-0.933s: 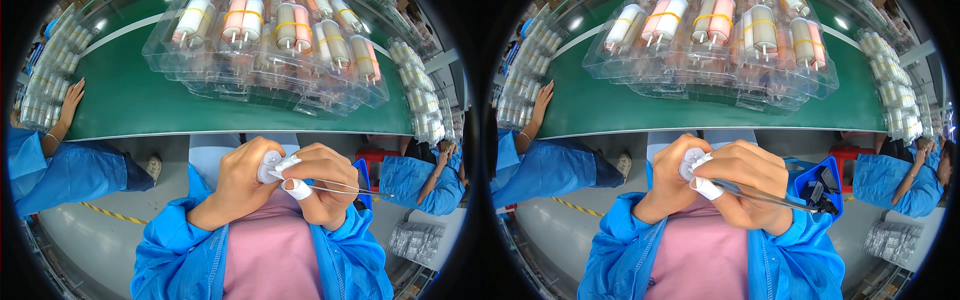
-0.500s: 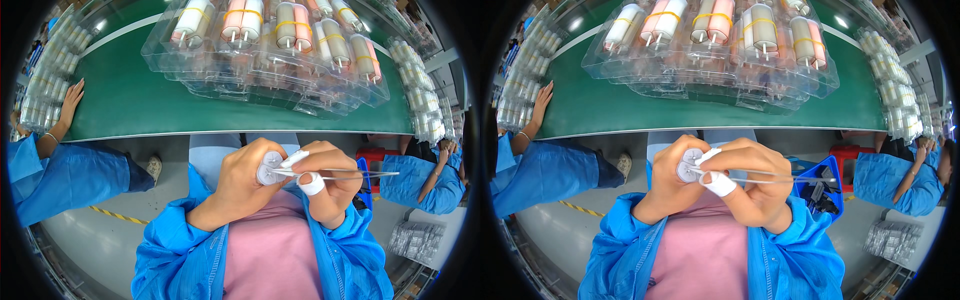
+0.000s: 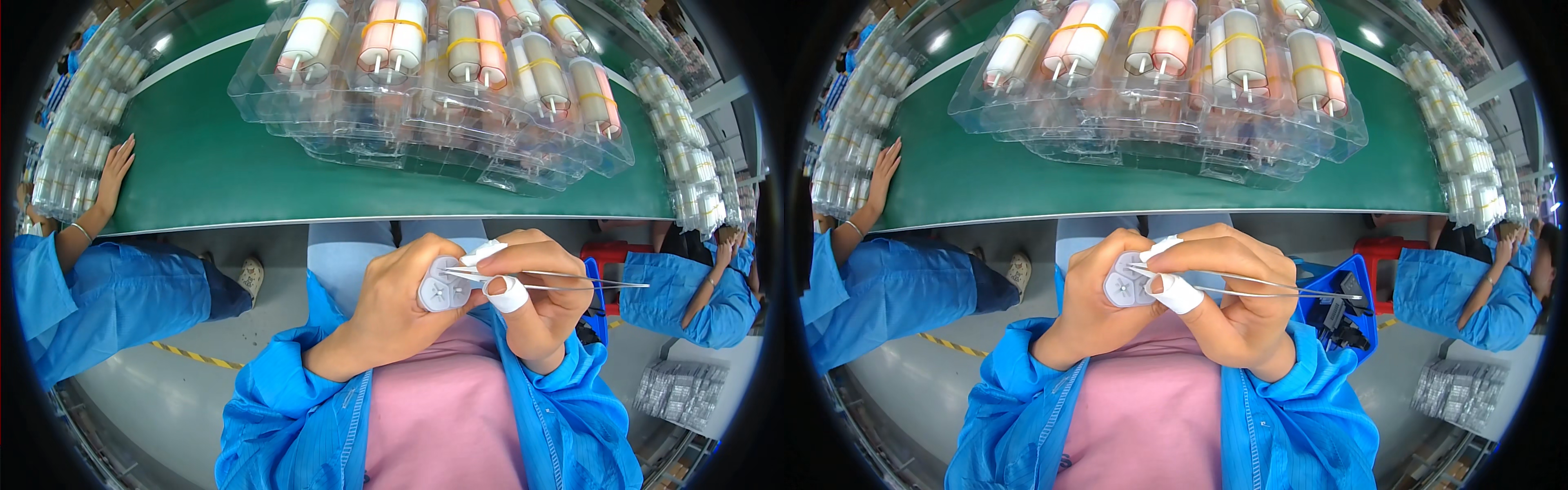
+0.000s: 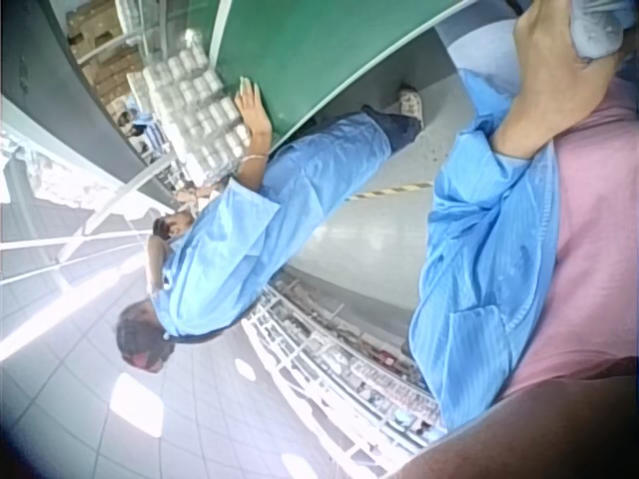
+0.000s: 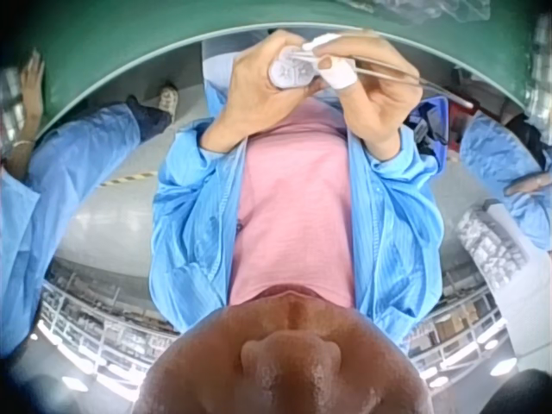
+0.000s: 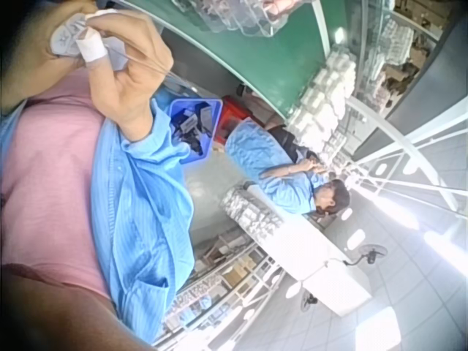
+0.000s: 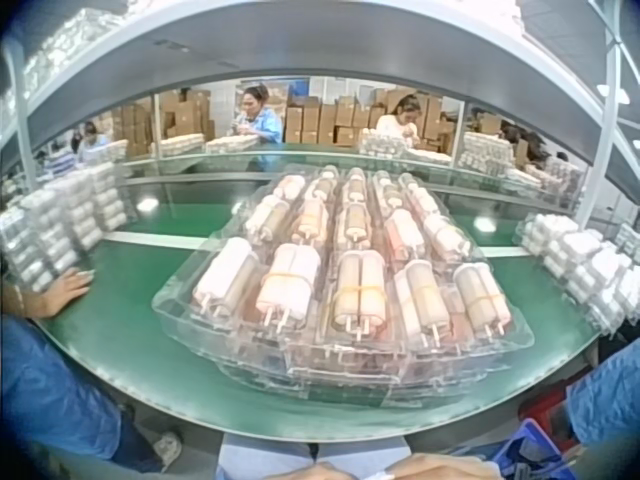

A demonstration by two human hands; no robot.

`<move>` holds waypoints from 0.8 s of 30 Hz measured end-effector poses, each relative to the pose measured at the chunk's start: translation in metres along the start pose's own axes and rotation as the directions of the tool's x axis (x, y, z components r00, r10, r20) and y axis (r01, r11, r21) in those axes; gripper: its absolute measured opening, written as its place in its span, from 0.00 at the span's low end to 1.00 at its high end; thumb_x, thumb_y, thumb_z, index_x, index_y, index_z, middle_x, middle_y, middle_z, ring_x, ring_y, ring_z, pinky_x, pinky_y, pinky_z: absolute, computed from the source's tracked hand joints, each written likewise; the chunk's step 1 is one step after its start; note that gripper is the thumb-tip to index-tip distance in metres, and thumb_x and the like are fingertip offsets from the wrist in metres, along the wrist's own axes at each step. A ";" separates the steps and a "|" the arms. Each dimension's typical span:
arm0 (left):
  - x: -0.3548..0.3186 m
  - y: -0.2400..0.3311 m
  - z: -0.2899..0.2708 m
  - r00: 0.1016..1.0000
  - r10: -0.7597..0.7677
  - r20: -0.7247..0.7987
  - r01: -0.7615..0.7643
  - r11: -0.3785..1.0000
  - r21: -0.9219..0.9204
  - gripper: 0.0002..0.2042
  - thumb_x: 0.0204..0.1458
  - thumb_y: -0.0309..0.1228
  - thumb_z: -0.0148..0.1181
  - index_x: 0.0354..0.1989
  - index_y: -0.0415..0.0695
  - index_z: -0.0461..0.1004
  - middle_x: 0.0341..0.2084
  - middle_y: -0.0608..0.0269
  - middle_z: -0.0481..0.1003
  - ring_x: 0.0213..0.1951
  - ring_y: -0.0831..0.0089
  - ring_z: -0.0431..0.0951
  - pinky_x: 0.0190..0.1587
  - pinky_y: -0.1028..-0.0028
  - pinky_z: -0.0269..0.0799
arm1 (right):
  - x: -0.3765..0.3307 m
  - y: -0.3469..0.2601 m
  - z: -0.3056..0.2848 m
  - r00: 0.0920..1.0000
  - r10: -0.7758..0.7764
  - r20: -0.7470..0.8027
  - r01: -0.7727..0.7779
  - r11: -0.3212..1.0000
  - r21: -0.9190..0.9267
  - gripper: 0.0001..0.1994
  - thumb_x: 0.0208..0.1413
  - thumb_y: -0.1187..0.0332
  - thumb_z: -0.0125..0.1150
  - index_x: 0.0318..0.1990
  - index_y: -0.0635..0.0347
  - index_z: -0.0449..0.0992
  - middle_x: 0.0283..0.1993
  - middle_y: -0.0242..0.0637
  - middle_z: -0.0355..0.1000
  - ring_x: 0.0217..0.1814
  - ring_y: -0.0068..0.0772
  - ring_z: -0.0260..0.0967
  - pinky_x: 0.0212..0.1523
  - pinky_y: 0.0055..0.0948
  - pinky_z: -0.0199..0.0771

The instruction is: The person is seen assembling electronic components into a plastic casing using tweezers and hands at a production line.

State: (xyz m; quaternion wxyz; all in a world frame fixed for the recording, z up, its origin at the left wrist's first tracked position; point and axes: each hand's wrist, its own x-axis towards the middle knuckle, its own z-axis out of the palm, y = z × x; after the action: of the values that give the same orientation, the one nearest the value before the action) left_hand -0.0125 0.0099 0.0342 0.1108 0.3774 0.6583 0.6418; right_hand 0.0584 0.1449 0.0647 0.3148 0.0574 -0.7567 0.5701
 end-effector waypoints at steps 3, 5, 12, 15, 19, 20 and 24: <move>0.001 0.001 0.000 1.000 -0.003 -0.003 0.003 1.000 0.020 0.14 0.39 0.27 0.71 0.32 0.40 0.71 0.24 0.57 0.75 0.25 0.64 0.78 0.26 0.71 0.71 | 0.001 -0.002 0.001 0.999 0.039 -0.010 -0.039 0.999 -0.014 0.06 0.43 0.80 0.64 0.31 0.67 0.77 0.31 0.45 0.76 0.30 0.33 0.75 0.30 0.24 0.74; 0.001 0.000 0.001 1.000 -0.005 0.001 0.005 1.000 0.024 0.14 0.39 0.27 0.71 0.32 0.40 0.71 0.24 0.57 0.75 0.25 0.64 0.78 0.26 0.71 0.71 | -0.002 -0.005 0.001 0.993 0.118 -0.027 -0.118 0.993 -0.001 0.06 0.43 0.80 0.64 0.31 0.67 0.77 0.30 0.45 0.76 0.29 0.33 0.75 0.30 0.24 0.73; 0.000 -0.002 0.004 1.000 0.007 0.002 -0.007 1.000 0.000 0.15 0.38 0.26 0.72 0.32 0.41 0.71 0.24 0.57 0.76 0.25 0.64 0.78 0.26 0.71 0.71 | 0.001 0.002 -0.003 1.000 -0.006 -0.011 0.006 1.000 -0.019 0.05 0.43 0.79 0.64 0.30 0.67 0.77 0.29 0.44 0.76 0.29 0.32 0.74 0.30 0.23 0.73; 0.001 -0.002 0.005 1.000 0.009 0.006 -0.009 1.000 0.003 0.15 0.38 0.26 0.72 0.32 0.41 0.71 0.25 0.57 0.76 0.26 0.64 0.79 0.26 0.71 0.71 | 0.001 0.002 -0.004 1.000 -0.010 -0.012 0.009 1.000 -0.024 0.05 0.43 0.79 0.63 0.30 0.67 0.77 0.29 0.44 0.76 0.29 0.32 0.74 0.30 0.24 0.73; 0.000 -0.002 0.005 1.000 0.019 -0.005 -0.019 1.000 0.013 0.15 0.37 0.25 0.71 0.32 0.41 0.71 0.25 0.57 0.76 0.26 0.63 0.79 0.26 0.71 0.71 | -0.001 0.003 -0.002 0.999 -0.010 -0.043 0.010 1.000 0.005 0.05 0.43 0.79 0.63 0.31 0.67 0.77 0.28 0.44 0.76 0.29 0.33 0.75 0.30 0.24 0.74; 0.000 -0.003 0.006 1.000 0.019 -0.001 -0.019 1.000 0.011 0.15 0.37 0.25 0.71 0.32 0.41 0.71 0.25 0.57 0.76 0.26 0.63 0.79 0.26 0.71 0.71 | -0.001 0.003 -0.002 0.998 -0.009 -0.057 0.009 1.000 0.013 0.05 0.43 0.79 0.63 0.31 0.67 0.77 0.28 0.44 0.76 0.29 0.33 0.75 0.30 0.24 0.74; 0.000 -0.003 0.006 1.000 0.020 0.005 -0.020 1.000 0.013 0.15 0.37 0.25 0.71 0.33 0.41 0.71 0.25 0.57 0.76 0.26 0.63 0.79 0.26 0.71 0.71 | -0.001 0.004 -0.006 1.000 -0.027 -0.008 0.027 1.000 -0.004 0.05 0.43 0.79 0.63 0.30 0.67 0.77 0.28 0.45 0.76 0.29 0.33 0.75 0.30 0.24 0.74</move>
State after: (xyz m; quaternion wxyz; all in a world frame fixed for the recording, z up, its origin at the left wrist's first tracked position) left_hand -0.0099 0.0142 0.0300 0.1038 0.3862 0.6585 0.6376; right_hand 0.0595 0.1511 0.0617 0.3256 0.0645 -0.7556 0.5647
